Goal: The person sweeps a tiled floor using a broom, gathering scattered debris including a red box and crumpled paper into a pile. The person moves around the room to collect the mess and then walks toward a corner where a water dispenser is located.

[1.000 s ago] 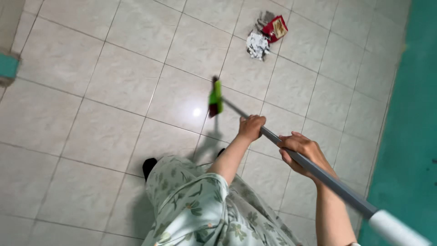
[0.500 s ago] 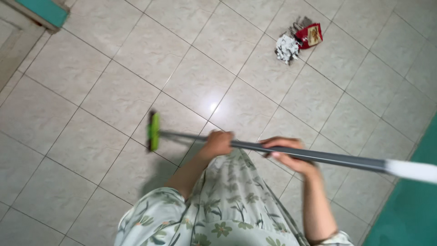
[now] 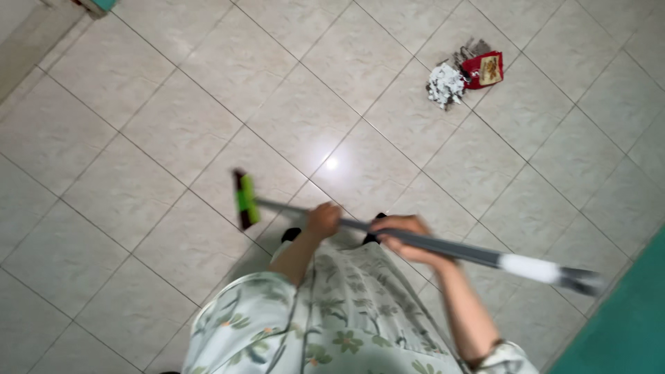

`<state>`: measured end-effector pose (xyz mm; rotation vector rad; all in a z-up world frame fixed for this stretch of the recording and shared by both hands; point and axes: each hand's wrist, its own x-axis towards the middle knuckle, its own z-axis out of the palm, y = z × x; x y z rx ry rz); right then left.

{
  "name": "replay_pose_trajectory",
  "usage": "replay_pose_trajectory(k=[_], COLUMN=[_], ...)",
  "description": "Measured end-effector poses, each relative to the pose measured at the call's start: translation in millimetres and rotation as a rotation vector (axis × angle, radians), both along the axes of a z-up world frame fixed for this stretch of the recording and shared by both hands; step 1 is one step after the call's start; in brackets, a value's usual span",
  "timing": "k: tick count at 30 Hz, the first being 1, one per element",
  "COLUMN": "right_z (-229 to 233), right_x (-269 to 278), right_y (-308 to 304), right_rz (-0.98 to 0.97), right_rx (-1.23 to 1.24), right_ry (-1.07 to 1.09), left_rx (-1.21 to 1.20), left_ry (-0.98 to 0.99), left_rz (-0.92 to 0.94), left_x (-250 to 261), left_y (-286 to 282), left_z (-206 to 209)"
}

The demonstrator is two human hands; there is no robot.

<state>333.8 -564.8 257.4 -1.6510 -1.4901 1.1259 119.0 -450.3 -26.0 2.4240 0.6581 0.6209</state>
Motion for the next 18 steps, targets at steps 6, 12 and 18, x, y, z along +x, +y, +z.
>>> replay_pose_trajectory(k=[6, 12, 18], right_z=[121.9, 158.4, 151.7], right_x=[139.7, 184.2, 231.5], right_y=[-53.5, -67.6, -99.4], right_rz=[-0.022, -0.011, 0.088], right_rx=[0.115, 0.099, 0.123], right_ry=[-0.378, -0.501, -0.049], left_rx=[-0.410, -0.340, -0.299], left_ry=[0.146, 0.036, 0.132], left_rz=[-0.113, -0.081, -0.086], left_x=[261.9, 339.9, 271.3], left_y=[-63.0, -60.6, -81.6], left_z=[76.5, 163.5, 166.0])
